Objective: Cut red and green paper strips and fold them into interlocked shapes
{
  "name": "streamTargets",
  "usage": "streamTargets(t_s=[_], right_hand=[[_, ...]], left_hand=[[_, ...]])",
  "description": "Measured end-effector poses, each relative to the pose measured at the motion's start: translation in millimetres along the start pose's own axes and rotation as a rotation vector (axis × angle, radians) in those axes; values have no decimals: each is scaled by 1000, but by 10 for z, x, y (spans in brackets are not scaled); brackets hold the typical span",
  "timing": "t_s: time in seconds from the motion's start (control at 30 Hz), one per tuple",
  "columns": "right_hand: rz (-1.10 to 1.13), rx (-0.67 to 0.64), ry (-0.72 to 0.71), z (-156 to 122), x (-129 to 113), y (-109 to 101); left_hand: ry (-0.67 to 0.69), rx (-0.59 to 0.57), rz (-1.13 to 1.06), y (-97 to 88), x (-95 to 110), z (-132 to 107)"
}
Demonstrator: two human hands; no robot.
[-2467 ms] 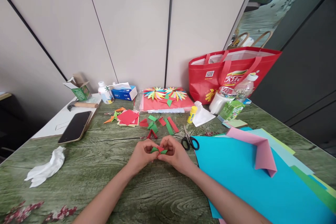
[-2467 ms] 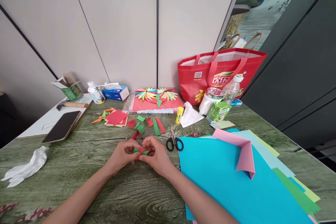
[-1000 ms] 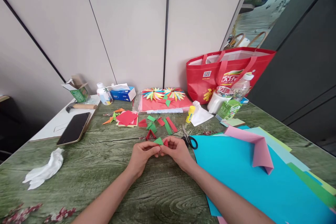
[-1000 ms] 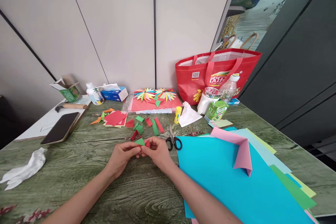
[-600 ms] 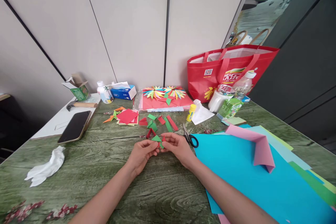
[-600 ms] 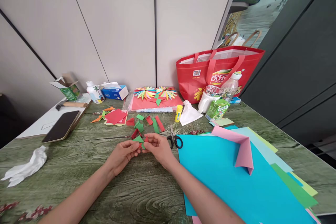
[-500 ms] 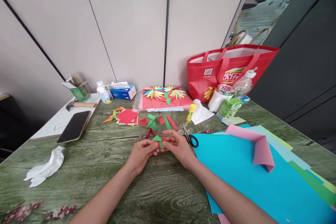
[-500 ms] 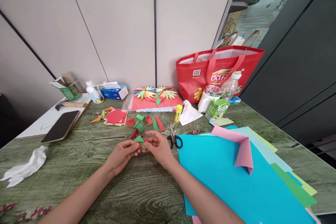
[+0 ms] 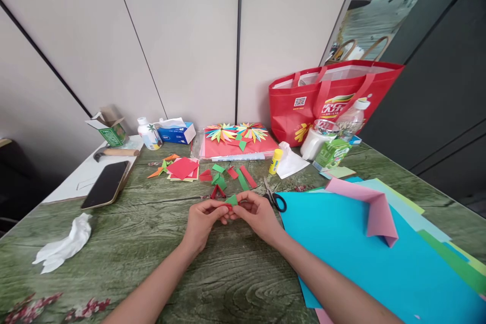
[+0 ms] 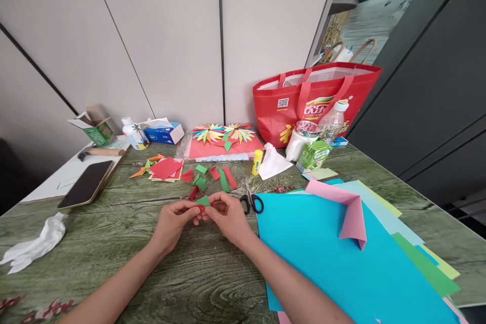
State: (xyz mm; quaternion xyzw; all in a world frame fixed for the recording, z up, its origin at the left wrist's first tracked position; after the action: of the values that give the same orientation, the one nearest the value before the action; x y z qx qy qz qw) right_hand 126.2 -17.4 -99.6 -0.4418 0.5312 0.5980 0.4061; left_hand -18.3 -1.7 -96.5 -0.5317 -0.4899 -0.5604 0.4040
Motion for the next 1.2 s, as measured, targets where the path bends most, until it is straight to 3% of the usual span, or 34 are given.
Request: streamTargets(t_s=[0.5, 0.63, 0.83, 1.2], right_hand=[[11, 8, 42, 4, -69, 9], [9, 7, 30, 12, -45, -1], [13, 11, 36, 15, -27, -10], [-55, -8, 23, 14, -20, -1]], left_hand=[[-36, -17, -12, 17, 15, -12], [58, 16, 112, 29, 71, -34], [327, 6, 298, 41, 135, -82], [142, -21, 202, 66, 127, -68]])
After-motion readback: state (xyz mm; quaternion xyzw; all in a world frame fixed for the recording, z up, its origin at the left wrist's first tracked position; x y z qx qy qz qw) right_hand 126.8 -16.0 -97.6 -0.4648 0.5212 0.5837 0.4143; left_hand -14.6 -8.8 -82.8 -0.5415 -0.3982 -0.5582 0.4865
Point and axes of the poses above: each hand's wrist, its own z-axis towards the middle knuckle, its own y-axis out of the palm, x = y × z, the point moved 1 cm from there along z, towards the middle knuckle, and after that the axes turned 2 degrees about z, right-handed, at the moved point
